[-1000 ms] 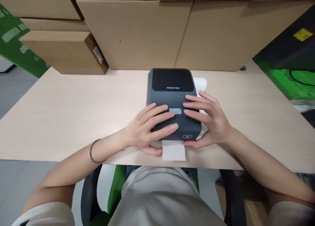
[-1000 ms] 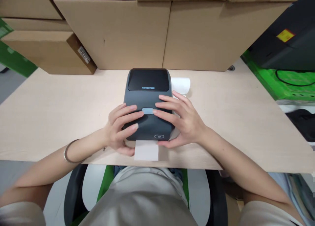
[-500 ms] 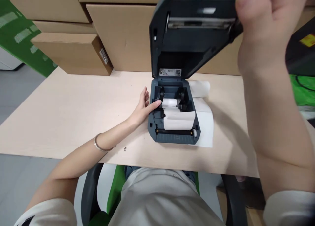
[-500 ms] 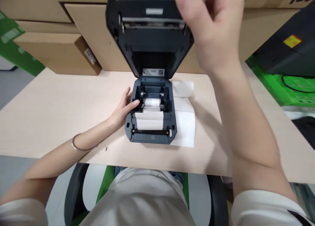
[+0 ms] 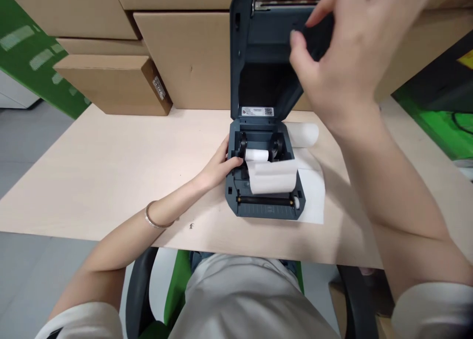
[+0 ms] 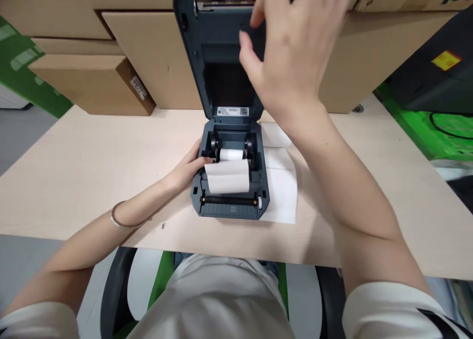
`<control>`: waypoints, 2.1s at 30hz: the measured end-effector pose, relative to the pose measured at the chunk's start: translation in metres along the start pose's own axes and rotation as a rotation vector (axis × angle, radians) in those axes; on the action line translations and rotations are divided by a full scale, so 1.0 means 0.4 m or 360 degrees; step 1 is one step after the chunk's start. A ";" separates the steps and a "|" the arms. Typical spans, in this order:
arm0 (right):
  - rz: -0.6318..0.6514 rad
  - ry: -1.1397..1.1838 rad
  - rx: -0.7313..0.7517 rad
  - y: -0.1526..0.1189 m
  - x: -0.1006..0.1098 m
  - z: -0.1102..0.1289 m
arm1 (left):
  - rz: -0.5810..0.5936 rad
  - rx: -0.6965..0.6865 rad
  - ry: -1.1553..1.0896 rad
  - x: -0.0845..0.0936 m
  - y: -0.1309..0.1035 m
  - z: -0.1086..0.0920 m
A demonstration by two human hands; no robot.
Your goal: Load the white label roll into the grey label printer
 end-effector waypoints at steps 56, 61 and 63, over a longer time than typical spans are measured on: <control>0.0691 -0.0023 -0.0153 -0.274 -0.089 -0.454 | -0.0043 -0.0205 0.0240 0.003 0.007 0.009; 0.0853 -0.0023 -0.0127 -0.325 -0.199 -0.523 | -0.0052 -0.0201 0.0290 0.014 0.011 0.025; 0.0820 -0.0015 0.0000 -0.325 -0.189 -0.534 | -0.0054 -0.0201 0.0304 0.019 0.015 0.038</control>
Point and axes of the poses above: each hand's wrist, its own y-axis towards the middle knuckle, its own x-axis out of the back of the hand, z = x × y, the point moved 1 cm from there along y, towards the middle knuckle, and after that the axes turned 7 degrees about z, right-handed, at the moved point
